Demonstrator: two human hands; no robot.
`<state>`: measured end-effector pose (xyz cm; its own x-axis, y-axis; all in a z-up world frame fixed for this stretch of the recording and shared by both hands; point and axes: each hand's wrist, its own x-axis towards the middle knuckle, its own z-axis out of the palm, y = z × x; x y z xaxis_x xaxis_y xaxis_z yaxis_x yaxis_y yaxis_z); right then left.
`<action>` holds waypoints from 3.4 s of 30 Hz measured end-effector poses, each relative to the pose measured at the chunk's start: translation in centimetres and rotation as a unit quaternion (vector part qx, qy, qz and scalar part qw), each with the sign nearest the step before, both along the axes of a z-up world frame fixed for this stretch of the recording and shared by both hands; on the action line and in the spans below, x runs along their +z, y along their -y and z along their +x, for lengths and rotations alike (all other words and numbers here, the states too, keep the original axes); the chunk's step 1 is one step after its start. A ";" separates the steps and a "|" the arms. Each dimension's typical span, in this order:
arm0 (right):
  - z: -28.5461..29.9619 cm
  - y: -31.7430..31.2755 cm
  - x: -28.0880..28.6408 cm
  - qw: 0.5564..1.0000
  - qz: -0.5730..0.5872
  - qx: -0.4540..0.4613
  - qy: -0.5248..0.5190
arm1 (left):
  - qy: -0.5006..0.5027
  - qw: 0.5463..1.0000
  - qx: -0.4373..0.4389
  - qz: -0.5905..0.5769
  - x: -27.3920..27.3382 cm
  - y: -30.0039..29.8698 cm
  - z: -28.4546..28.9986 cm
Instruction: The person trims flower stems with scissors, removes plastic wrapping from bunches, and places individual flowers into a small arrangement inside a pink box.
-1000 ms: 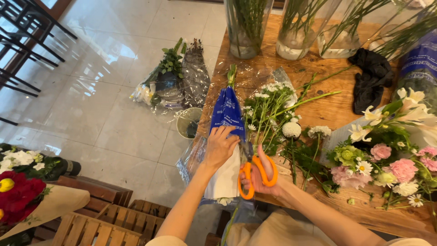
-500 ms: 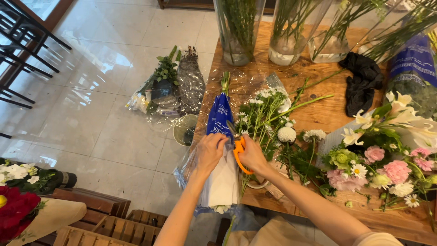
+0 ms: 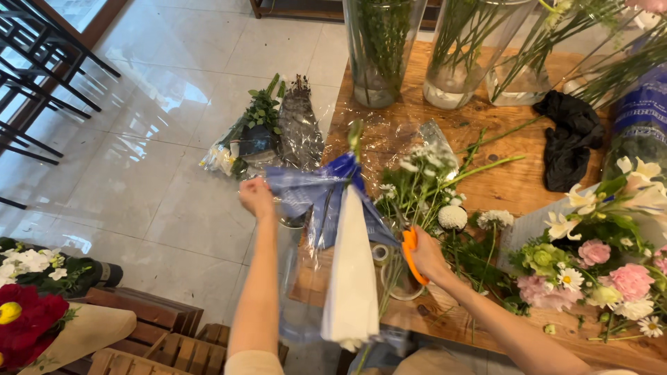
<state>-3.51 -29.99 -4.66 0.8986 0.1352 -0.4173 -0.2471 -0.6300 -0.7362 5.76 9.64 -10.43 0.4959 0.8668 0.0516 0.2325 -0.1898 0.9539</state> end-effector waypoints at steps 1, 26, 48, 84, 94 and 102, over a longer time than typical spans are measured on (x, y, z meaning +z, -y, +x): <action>0.1 0.5 -0.5 1.000 0.009 -0.018 -0.011 | 0.027 0.993 0.059 -0.100 0.0 -1.4 0.5; 11.9 -4.2 -2.5 0.988 0.013 -0.148 0.051 | -0.250 0.909 -0.185 0.276 2.7 4.5 4.9; 26.1 -6.1 -2.7 0.807 -0.483 0.261 0.220 | -0.324 0.832 -0.435 0.112 4.7 18.5 -4.2; 31.6 -6.9 -0.6 0.687 -0.544 0.421 0.234 | -0.296 0.836 -0.454 0.084 5.3 17.8 -3.8; 32.3 -5.4 0.4 0.744 -0.536 0.360 0.173 | -0.288 0.838 -0.458 0.070 5.0 17.6 -3.8; 26.0 -7.6 6.0 0.990 -0.084 0.111 -0.014 | -0.309 0.856 -0.415 -0.007 7.0 18.3 -3.4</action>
<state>22.49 -22.37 1.33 0.8422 0.2534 -0.4759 -0.1089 -0.7846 -0.6104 2.38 -8.64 -3.46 0.8698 0.2005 -0.4508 0.4841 -0.5238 0.7009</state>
